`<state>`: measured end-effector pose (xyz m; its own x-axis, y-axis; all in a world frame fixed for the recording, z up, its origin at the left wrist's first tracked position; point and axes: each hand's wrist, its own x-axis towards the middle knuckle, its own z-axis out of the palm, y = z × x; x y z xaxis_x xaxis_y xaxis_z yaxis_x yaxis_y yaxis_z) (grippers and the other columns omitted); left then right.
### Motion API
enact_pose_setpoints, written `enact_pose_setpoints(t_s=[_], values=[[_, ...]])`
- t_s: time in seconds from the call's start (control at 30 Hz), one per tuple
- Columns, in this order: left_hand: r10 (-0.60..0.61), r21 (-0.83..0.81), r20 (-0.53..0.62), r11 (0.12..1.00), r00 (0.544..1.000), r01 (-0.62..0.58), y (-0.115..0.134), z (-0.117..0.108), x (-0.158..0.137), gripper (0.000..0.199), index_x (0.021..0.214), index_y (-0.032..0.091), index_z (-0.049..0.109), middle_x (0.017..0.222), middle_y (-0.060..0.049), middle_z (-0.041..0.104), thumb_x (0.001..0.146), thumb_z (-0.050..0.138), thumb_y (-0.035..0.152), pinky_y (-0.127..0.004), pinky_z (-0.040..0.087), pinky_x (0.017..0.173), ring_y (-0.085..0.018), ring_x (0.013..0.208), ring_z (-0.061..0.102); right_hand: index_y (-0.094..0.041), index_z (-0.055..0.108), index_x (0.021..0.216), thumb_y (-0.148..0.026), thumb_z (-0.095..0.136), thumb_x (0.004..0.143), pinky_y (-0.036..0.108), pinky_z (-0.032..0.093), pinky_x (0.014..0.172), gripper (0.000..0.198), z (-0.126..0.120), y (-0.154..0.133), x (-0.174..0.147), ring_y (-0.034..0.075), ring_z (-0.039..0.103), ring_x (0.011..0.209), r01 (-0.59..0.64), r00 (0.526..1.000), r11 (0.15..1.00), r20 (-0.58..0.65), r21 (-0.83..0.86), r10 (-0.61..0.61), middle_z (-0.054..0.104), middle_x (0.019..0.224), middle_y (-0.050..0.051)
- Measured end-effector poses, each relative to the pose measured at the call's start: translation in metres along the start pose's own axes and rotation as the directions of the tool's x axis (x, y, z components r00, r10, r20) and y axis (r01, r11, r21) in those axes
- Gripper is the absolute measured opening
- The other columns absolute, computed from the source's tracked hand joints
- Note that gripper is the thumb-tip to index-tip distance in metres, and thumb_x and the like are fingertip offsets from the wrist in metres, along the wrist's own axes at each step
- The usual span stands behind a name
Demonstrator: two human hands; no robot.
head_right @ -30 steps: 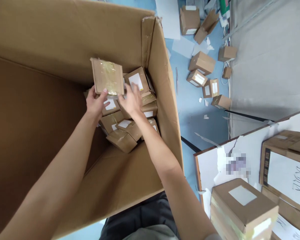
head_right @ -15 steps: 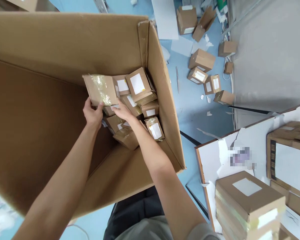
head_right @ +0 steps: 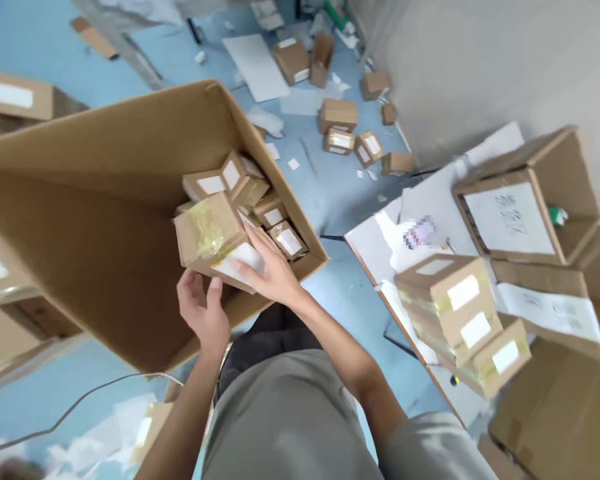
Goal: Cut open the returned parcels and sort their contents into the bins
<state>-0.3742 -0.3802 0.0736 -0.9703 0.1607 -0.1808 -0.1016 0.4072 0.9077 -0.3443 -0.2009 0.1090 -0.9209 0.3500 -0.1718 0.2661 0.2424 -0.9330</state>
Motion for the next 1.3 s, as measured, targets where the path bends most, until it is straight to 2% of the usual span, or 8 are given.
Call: enact_pose_setpoints(t_s=[0.13,0.23,0.5,0.7,0.87,1.07,1.2,1.3], values=[[0.134,-0.172,0.318,0.982,0.938,-0.082,0.057,0.016,-0.072,0.077,0.187,0.046,0.041,0.189,-0.006,0.050,0.114,0.063,0.059,-0.054,0.043,0.148,-0.037,0.177,0.048,-0.044,0.034,0.193,-0.068,0.060,0.118,0.049,0.031,0.154,0.083,-0.070,-0.050,-0.103,0.026,0.038,0.184,0.007,0.954,0.999,-0.298,-0.041,-0.019,0.045,0.194,-0.001],[0.209,-0.186,0.515,0.974,0.832,-0.130,0.096,0.047,-0.110,0.084,0.190,0.043,0.037,0.186,-0.008,0.054,0.112,0.061,0.060,-0.053,0.048,0.145,-0.037,0.175,0.051,-0.044,0.034,0.193,-0.072,0.060,0.117,0.051,0.031,0.155,0.084,-0.116,-0.068,-0.176,0.027,0.037,0.184,-0.067,0.849,0.994,-0.529,-0.084,0.012,0.047,0.193,0.000],[0.480,-0.433,0.820,0.876,0.311,-0.211,0.227,0.174,-0.198,0.078,0.180,0.037,0.058,0.184,-0.005,0.058,0.107,0.067,0.064,-0.052,0.048,0.145,-0.038,0.176,0.050,-0.042,0.018,0.196,-0.072,0.058,0.116,0.054,0.042,0.150,0.094,-0.214,-0.054,-0.351,0.030,0.035,0.185,-0.266,0.386,0.962,-0.908,0.061,0.164,0.035,0.199,0.001],[0.439,-0.416,0.889,0.894,0.132,-0.169,0.258,0.310,-0.286,0.068,0.169,0.027,0.070,0.179,-0.010,0.063,0.104,0.075,0.047,-0.056,0.050,0.143,-0.040,0.170,0.057,-0.035,0.038,0.192,-0.077,0.065,0.114,0.059,0.031,0.154,0.092,-0.303,0.002,-0.423,0.030,0.026,0.189,-0.321,0.234,0.931,-0.938,0.174,0.257,0.046,0.194,0.007],[0.337,-0.327,0.931,0.941,0.141,-0.089,0.221,0.386,-0.324,0.062,0.157,0.018,0.075,0.167,-0.017,0.073,0.098,0.079,0.037,-0.055,0.050,0.142,-0.038,0.160,0.067,-0.034,0.046,0.188,-0.091,0.074,0.102,0.059,0.024,0.155,0.107,-0.354,0.075,-0.452,0.032,0.025,0.189,-0.265,0.270,0.930,-0.906,0.256,0.326,0.044,0.195,0.005],[0.272,-0.249,0.917,0.962,0.292,-0.115,0.170,0.353,-0.299,0.057,0.150,0.017,0.078,0.162,-0.020,0.076,0.103,0.077,0.049,-0.052,0.057,0.134,-0.037,0.154,0.072,-0.028,0.054,0.184,-0.093,0.067,0.104,0.061,0.023,0.154,0.103,-0.344,0.118,-0.461,0.034,0.030,0.187,-0.248,0.230,0.938,-0.926,0.244,0.301,0.043,0.195,0.010],[0.197,-0.161,0.875,0.980,0.441,-0.120,0.148,0.325,-0.261,0.057,0.144,0.015,0.080,0.157,-0.021,0.078,0.100,0.078,0.051,-0.052,0.056,0.135,-0.039,0.154,0.071,-0.024,0.054,0.181,-0.089,0.061,0.108,0.061,0.027,0.153,0.099,-0.323,0.134,-0.480,0.034,0.036,0.184,-0.325,0.092,0.915,-0.954,0.241,0.284,0.044,0.194,0.015],[0.115,-0.079,0.870,0.992,0.479,-0.094,0.139,0.329,-0.234,0.060,0.144,0.015,0.079,0.161,-0.022,0.075,0.095,0.082,0.050,-0.053,0.054,0.137,-0.041,0.161,0.065,-0.017,0.057,0.176,-0.089,0.060,0.105,0.063,0.027,0.152,0.102,-0.316,0.158,-0.521,0.037,0.039,0.183,-0.413,-0.124,0.857,-0.951,0.309,0.283,0.046,0.191,0.022]])
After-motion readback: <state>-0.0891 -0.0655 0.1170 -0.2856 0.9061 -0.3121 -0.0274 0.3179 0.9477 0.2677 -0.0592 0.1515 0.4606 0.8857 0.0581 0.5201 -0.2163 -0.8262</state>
